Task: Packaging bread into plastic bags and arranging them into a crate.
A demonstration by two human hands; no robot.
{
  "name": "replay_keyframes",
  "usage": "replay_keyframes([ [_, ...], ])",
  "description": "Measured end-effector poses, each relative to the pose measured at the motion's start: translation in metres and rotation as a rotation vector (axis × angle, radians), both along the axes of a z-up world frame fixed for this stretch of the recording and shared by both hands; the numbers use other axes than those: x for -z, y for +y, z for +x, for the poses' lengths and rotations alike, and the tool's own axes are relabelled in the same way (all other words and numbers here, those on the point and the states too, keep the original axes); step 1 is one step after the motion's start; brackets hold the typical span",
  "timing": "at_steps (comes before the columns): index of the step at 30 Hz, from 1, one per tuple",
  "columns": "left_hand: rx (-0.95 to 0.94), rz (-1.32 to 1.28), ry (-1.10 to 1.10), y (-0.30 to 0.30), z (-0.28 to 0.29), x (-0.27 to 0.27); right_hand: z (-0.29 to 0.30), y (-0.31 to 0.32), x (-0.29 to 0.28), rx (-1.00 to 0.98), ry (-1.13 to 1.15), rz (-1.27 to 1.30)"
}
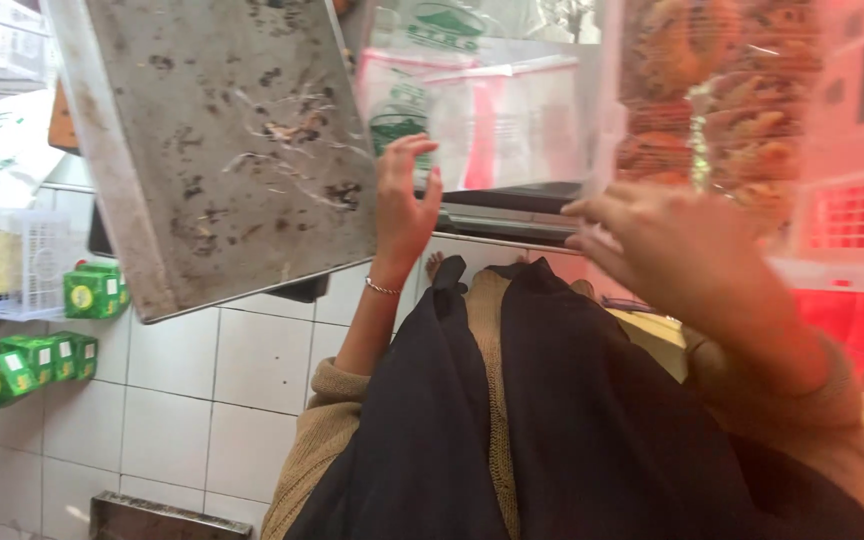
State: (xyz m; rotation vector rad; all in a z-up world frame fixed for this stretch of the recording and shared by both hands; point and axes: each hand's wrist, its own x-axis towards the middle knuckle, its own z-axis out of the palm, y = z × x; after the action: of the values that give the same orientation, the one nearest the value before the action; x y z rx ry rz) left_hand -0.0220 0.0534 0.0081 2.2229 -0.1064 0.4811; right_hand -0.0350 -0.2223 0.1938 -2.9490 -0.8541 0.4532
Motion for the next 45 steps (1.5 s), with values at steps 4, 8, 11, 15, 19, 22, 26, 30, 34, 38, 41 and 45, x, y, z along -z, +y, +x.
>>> replay_keyframes([
  [4, 0.077, -0.051, 0.018, 0.029, -0.011, -0.022, -0.012, 0.049, 0.038, 0.165, 0.138, 0.336],
  [8, 0.12, -0.074, 0.025, 0.06, -0.011, -0.021, -0.001, 0.096, 0.086, 0.237, 0.152, 0.336],
  [11, 0.114, -0.095, 0.036, 0.082, -0.01, -0.016, 0.022, 0.12, 0.131, 0.351, 0.196, 0.236],
  [15, 0.105, -0.13, 0.051, 0.106, -0.014, -0.013, 0.06, 0.134, 0.213, 0.319, -0.058, 0.316],
  [19, 0.091, -0.128, 0.031, 0.128, -0.018, -0.005, 0.085, 0.159, 0.251, 0.391, -0.093, 0.264],
  [22, 0.071, -0.165, 0.062, 0.139, -0.025, -0.001, 0.097, 0.169, 0.277, 0.368, -0.179, 0.195],
  [26, 0.014, -0.15, 0.059, 0.153, -0.029, -0.002, 0.102, 0.176, 0.298, 0.361, -0.081, 0.121],
  [30, -0.057, -0.184, 0.103, 0.164, -0.029, 0.003, 0.107, 0.177, 0.297, 0.362, 0.029, 0.196],
  [34, -0.097, -0.192, 0.086, 0.17, -0.027, 0.002, 0.117, 0.163, 0.314, 0.23, -0.068, 0.305],
  [38, -0.11, -0.192, 0.079, 0.173, -0.023, 0.001, 0.117, 0.167, 0.274, 0.3, -0.048, 0.355],
  [41, -0.147, -0.215, 0.099, 0.174, -0.02, -0.001, 0.126, 0.159, 0.273, 0.308, 0.008, 0.437],
  [45, -0.177, -0.24, 0.114, 0.177, -0.019, 0.003, 0.131, 0.156, 0.269, 0.365, 0.082, 0.423],
])
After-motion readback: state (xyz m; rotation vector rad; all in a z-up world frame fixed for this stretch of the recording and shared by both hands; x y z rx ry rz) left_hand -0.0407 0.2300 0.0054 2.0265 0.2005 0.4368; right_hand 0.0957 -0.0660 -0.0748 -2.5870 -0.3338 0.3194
